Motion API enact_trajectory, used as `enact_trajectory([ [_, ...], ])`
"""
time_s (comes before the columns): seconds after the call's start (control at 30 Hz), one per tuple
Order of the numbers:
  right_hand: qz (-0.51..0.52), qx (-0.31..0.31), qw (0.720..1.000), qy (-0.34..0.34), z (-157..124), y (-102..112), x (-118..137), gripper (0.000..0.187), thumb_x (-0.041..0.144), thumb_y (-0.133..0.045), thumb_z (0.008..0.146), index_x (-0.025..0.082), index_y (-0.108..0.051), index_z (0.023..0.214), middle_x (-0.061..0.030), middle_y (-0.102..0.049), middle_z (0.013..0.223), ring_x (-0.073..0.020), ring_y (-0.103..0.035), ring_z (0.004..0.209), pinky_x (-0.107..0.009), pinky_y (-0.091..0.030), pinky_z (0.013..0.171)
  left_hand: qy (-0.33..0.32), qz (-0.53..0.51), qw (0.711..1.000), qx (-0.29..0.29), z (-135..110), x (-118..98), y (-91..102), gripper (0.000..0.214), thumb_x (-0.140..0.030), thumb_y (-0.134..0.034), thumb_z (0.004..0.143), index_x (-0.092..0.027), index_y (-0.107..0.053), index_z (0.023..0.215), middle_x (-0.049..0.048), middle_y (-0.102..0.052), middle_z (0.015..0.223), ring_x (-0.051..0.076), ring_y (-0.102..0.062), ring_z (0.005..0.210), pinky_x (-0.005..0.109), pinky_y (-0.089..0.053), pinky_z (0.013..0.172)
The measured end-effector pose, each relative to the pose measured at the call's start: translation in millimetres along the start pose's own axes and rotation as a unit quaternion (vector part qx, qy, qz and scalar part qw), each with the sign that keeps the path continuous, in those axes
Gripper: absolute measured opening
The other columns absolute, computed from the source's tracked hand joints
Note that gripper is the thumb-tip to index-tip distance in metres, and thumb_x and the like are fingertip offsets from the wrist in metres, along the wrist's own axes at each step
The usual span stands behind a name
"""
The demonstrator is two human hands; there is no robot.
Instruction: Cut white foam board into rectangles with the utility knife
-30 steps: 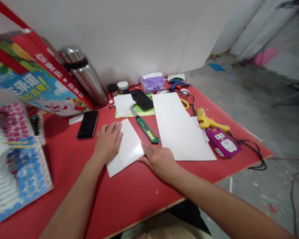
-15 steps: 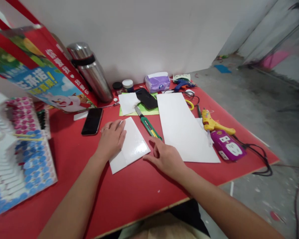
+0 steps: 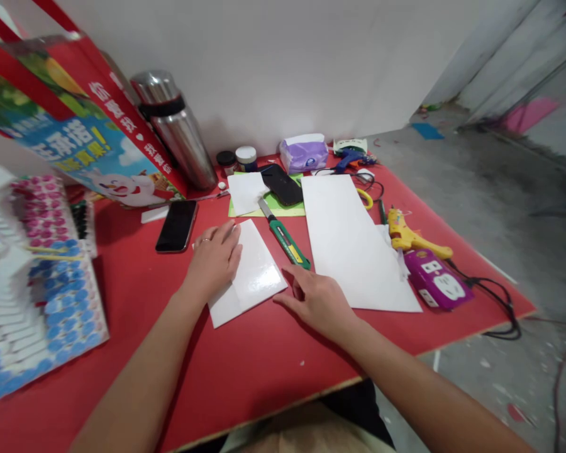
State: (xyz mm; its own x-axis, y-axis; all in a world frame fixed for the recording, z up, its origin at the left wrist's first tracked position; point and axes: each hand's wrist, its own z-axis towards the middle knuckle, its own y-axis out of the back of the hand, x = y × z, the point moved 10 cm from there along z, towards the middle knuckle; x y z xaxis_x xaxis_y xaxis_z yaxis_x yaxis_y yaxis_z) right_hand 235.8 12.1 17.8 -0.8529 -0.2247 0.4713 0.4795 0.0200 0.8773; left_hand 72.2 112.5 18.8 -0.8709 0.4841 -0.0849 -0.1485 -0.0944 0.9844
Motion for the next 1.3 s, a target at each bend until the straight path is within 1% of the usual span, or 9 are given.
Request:
enact_trajectory([
  [0.17,-0.007,-0.006,1.000,0.004,0,-2,-1,0.047,0.048,-0.065,0.094,0.013,-0.064,0.125,-0.0093,-0.075,0.094,-0.0231,-0.070,0.076,-0.031,-0.048,0.068,-0.020,-0.021,1.000,0.002,3,-8,-5.3,0.051,-0.029,-0.030,0.102,-0.008,-0.046,0.146,0.0171,-0.041,0.158,0.032,-0.033,0.148,0.053,-0.030,0.120],
  [0.27,-0.006,-0.003,1.000,0.010,1,-1,1,0.041,0.046,-0.062,0.096,0.016,-0.067,0.122,-0.0092,-0.075,0.100,-0.0235,-0.071,0.085,-0.031,-0.049,0.073,-0.010,-0.042,0.999,0.001,3,-9,-10.3,0.051,-0.025,-0.027,0.102,-0.005,-0.044,0.146,0.0198,-0.041,0.158,0.032,-0.034,0.148,0.053,-0.027,0.122],
  [0.37,-0.016,0.010,1.000,0.015,1,-2,4,0.041,0.045,-0.060,0.098,0.017,-0.066,0.128,-0.0090,-0.075,0.100,-0.0229,-0.071,0.087,-0.030,-0.049,0.073,-0.006,-0.056,0.998,-0.008,2,-9,-11.6,0.051,-0.023,-0.028,0.101,-0.005,-0.044,0.146,0.0205,-0.044,0.155,0.032,-0.036,0.147,0.054,-0.024,0.123],
  [0.47,-0.025,0.024,0.999,0.021,1,-4,5,0.043,0.043,-0.059,0.099,0.018,-0.064,0.133,-0.0087,-0.075,0.100,-0.0225,-0.071,0.088,-0.030,-0.049,0.073,-0.007,-0.062,0.998,-0.012,2,-9,-11.2,0.051,-0.022,-0.028,0.100,-0.006,-0.043,0.146,0.0209,-0.045,0.154,0.031,-0.036,0.147,0.055,-0.023,0.123],
  [0.63,-0.038,0.037,0.998,0.027,2,-6,5,0.044,0.042,-0.056,0.100,0.018,-0.062,0.137,-0.0091,-0.074,0.102,-0.0222,-0.071,0.087,-0.030,-0.049,0.071,-0.005,-0.057,0.998,0.002,2,-8,-14.2,0.052,-0.021,-0.028,0.100,-0.004,-0.041,0.147,0.0208,-0.041,0.156,0.031,-0.033,0.149,0.053,-0.021,0.125],
  [0.8,-0.050,0.048,0.997,0.023,3,-7,6,0.045,0.043,-0.055,0.100,0.019,-0.062,0.138,-0.0082,-0.074,0.101,-0.0218,-0.071,0.085,-0.029,-0.049,0.070,-0.011,-0.058,0.998,-0.005,2,-9,-13.5,0.052,-0.021,-0.029,0.099,-0.002,-0.041,0.146,0.0224,-0.042,0.155,0.033,-0.036,0.147,0.054,-0.024,0.123],
  [0.93,-0.057,0.049,0.997,0.023,3,-7,6,0.045,0.043,-0.055,0.101,0.019,-0.061,0.138,-0.0078,-0.074,0.100,-0.0213,-0.070,0.085,-0.029,-0.049,0.068,-0.010,-0.074,0.997,-0.016,2,-8,-9.9,0.051,-0.021,-0.030,0.099,-0.005,-0.042,0.146,0.0219,-0.045,0.153,0.032,-0.038,0.145,0.054,-0.025,0.122],
  [1.07,-0.065,0.055,0.996,0.029,4,-8,7,0.045,0.043,-0.054,0.101,0.019,-0.060,0.140,-0.0078,-0.074,0.102,-0.0213,-0.070,0.084,-0.029,-0.048,0.067,-0.013,-0.086,0.996,-0.012,1,-9,-8.9,0.050,-0.021,-0.030,0.100,-0.010,-0.045,0.146,0.0203,-0.044,0.154,0.031,-0.037,0.145,0.056,-0.024,0.122],
  [1.3,-0.078,0.050,0.995,0.038,3,-9,8,0.046,0.044,-0.053,0.102,0.020,-0.060,0.140,-0.0080,-0.074,0.102,-0.0205,-0.070,0.083,-0.028,-0.047,0.065,-0.010,-0.094,0.995,-0.020,1,-8,-7.4,0.048,-0.034,-0.031,0.103,-0.016,-0.048,0.145,0.0182,-0.043,0.155,0.032,-0.037,0.145,0.056,-0.027,0.120],
])
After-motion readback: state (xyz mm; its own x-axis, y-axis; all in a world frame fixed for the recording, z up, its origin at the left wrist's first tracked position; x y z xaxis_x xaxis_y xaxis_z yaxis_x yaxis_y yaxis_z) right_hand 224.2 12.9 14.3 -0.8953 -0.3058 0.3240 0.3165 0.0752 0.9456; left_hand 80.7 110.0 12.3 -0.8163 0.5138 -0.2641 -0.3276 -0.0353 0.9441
